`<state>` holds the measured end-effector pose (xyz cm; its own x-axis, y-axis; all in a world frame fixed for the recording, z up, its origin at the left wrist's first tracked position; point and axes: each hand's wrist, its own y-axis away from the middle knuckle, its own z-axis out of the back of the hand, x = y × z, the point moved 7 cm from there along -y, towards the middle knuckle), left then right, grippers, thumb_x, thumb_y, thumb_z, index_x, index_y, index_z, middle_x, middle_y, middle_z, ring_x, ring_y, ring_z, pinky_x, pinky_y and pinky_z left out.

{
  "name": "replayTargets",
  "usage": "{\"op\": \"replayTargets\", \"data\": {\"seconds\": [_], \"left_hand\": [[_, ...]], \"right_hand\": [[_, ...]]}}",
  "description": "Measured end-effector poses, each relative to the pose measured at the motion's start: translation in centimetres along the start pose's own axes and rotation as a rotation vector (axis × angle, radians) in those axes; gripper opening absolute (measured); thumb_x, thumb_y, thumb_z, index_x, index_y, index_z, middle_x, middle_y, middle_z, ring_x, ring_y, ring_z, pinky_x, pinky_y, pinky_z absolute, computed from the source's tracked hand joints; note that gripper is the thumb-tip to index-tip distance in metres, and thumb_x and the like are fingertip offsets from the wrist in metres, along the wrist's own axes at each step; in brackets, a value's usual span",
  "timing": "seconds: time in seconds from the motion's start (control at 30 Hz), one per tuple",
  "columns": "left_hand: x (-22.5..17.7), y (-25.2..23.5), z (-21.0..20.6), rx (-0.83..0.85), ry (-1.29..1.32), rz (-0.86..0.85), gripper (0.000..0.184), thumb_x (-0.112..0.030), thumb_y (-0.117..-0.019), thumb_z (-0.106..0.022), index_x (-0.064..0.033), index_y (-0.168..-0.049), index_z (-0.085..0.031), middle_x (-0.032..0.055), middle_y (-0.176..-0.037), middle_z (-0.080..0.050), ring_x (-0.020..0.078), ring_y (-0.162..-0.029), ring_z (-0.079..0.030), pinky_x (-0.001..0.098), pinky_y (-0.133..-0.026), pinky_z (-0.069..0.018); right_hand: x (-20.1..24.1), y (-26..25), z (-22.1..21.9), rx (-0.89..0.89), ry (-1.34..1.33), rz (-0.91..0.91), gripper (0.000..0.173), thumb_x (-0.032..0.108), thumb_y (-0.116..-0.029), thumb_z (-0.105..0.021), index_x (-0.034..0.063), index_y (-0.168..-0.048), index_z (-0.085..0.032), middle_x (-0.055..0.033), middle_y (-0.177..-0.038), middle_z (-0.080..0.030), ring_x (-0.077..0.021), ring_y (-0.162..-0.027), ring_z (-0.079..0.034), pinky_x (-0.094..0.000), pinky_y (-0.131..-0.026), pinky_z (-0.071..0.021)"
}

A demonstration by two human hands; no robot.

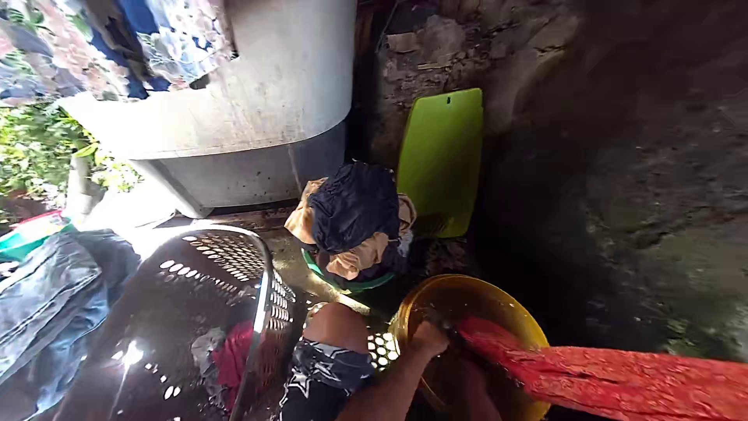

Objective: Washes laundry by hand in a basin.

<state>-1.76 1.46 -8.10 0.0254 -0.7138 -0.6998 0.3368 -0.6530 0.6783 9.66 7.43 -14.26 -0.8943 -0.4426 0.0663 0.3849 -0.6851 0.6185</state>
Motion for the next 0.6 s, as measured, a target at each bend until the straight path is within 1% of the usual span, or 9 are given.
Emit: {"op": "replayTargets", "data": {"seconds": [0.1,0.17,0.23,0.3,0.33,0.4,0.47,0.53,0.6], "left_hand": [[-0.5,0.2,0.9,-0.104,0.056,-0.026,0.042,-0.03,-0.1083,-0.051,0.0038,-0.13,-0.064,0.0263,-0.132,-0.065,0.0378,-0.126,-0.061,0.054,-0.108,-0.0462],[-0.4,-0.4,1.5,-0.162,0.152,-0.036,0.042,-0.028,-0.111,-0.046,0.0045,-0.131,-0.064,0.0276,-0.132,-0.064,0.0392,-0.127,-0.06,0.0545,-0.109,-0.0446],[-0.1,-0.5,1.8,-0.171,0.355,-0.03,0.044,-0.024,-0.1124,-0.041,0.01,-0.133,-0.059,0.031,-0.134,-0.061,0.0401,-0.128,-0.057,0.0534,-0.11,-0.0421],[0.5,-1.0,1.5,-0.168,0.653,0.015,0.046,-0.031,-0.111,-0.044,0.0081,-0.128,-0.061,0.0276,-0.125,-0.063,0.0356,-0.115,-0.061,0.0528,-0.1,-0.0484],[0.3,-1.1,1.2,-0.147,0.747,0.022,0.044,-0.033,-0.1094,-0.047,0.0052,-0.128,-0.061,0.025,-0.123,-0.064,0.0336,-0.111,-0.062,0.0526,-0.095,-0.0505],[-1.3,-0.3,1.1,-0.113,0.848,-0.029,0.043,-0.032,-0.1094,-0.048,-0.0005,-0.136,-0.058,0.0211,-0.132,-0.062,0.0306,-0.119,-0.06,0.0514,-0.1,-0.0501],[-3.9,1.6,1.2,-0.151,0.853,-0.206,0.037,-0.015,-0.1085,-0.049,0.0034,-0.14,-0.053,0.0225,-0.136,-0.058,0.0287,-0.123,-0.057,0.0476,-0.104,-0.048],[-6.5,4.4,0.6,-0.296,0.619,-0.514,0.03,0.001,-0.0967,-0.059,0.0077,-0.126,-0.065,0.0221,-0.124,-0.068,0.0264,-0.115,-0.065,0.0434,-0.102,-0.0518],[-7.9,8.3,-1.7,-0.41,0.246,-0.736,0.025,-0.007,-0.0968,-0.065,-0.0004,-0.119,-0.074,0.0169,-0.118,-0.074,0.0281,-0.112,-0.07,0.0482,-0.1,-0.0553]], "right_hand": [[1.5,1.9,4.1,-0.006,-0.17,0.05,0.053,0.023,-0.0992,-0.066,-0.001,-0.145,-0.053,-0.0284,-0.148,-0.051,-0.0456,-0.14,-0.047,-0.0645,-0.114,-0.0345],[3.8,4.1,10.4,-0.171,-0.487,0.224,0.035,0.008,-0.0959,-0.066,-0.0076,-0.127,-0.064,-0.0287,-0.127,-0.065,-0.0403,-0.122,-0.062,-0.0563,-0.107,-0.0461],[4.9,8.5,17.2,-0.341,-0.888,0.357,0.021,-0.002,-0.0911,-0.06,-0.0087,-0.109,-0.067,-0.0181,-0.101,-0.068,-0.0226,-0.094,-0.065,-0.0422,-0.087,-0.0532],[3.6,11.5,20.9,-0.526,-1.201,0.403,0.014,-0.003,-0.0845,-0.055,0.0007,-0.094,-0.065,0.0007,-0.083,-0.064,-0.0037,-0.077,-0.062,-0.0254,-0.073,-0.0548],[2.3,11.6,21.0,-0.585,-1.347,0.36,0.016,-0.001,-0.0844,-0.052,0.0043,-0.094,-0.063,0.0041,-0.082,-0.064,-0.0016,-0.076,-0.063,-0.0236,-0.07,-0.0555],[0.4,9.5,18.1,-0.557,-1.553,0.194,0.025,0.011,-0.0978,-0.042,0.0022,-0.112,-0.06,-0.0038,-0.095,-0.062,-0.0102,-0.087,-0.062,-0.0332,-0.077,-0.0554],[0.2,6.5,14.1,-0.379,-1.716,0.097,0.041,0.03,-0.1081,-0.034,0.0036,-0.133,-0.054,-0.0107,-0.116,-0.063,-0.018,-0.105,-0.062,-0.0431,-0.089,-0.0539],[1.2,4.3,11.4,-0.253,-1.836,0.151,0.047,0.04,-0.1112,-0.029,0.0056,-0.127,-0.056,-0.0077,-0.107,-0.068,-0.0142,-0.096,-0.066,-0.0375,-0.082,-0.0572],[1.7,3.9,10.1,-0.305,-1.875,0.204,0.042,0.029,-0.1128,-0.029,-0.0017,-0.125,-0.054,-0.0102,-0.101,-0.067,-0.0097,-0.086,-0.065,-0.0273,-0.078,-0.0561]]}}
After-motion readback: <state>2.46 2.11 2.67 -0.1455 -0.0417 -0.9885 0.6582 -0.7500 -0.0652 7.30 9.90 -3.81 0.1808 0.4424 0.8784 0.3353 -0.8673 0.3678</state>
